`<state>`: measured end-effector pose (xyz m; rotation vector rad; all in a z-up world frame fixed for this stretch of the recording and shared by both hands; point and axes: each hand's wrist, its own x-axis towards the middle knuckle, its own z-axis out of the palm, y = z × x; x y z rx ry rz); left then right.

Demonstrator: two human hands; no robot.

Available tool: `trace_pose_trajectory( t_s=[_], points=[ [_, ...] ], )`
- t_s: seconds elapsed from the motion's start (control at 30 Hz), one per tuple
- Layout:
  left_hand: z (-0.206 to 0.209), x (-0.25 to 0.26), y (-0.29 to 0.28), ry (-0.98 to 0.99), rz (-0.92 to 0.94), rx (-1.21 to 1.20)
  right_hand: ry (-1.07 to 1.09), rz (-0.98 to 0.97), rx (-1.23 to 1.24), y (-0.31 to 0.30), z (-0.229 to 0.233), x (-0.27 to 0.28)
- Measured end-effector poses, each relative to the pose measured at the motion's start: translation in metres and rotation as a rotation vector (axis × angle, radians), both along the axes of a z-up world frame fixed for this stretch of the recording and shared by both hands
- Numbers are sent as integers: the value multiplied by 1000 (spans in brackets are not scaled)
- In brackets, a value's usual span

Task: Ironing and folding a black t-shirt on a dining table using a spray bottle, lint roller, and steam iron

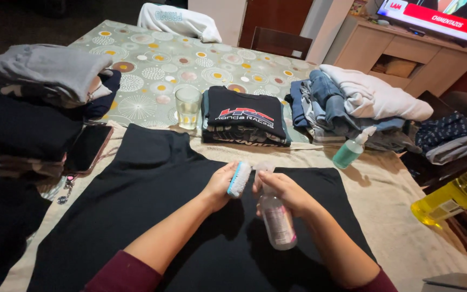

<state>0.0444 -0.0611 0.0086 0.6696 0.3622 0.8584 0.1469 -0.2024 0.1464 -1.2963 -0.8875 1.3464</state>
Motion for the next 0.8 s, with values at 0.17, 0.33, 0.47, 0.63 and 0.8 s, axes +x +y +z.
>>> trace_pose_trajectory(
  t_s=[0.17, 0.33, 0.47, 0.63, 0.8],
  points=[
    [35, -4, -22, 33, -13, 18, -53, 10, -4, -5, 16, -12],
    [24, -5, -13, 57, -10, 37, -116, 65, -29, -5, 1, -4],
    [8, -3, -8, 83, 28, 48, -153, 260, -67, -17, 8, -11],
    [9, -6, -7, 57, 8, 39, -384, 281, -41, -7, 2, -9],
    [-22, 7, 14, 31, -30, 37, -218, 102, -56, -6, -4, 5]
  ],
)
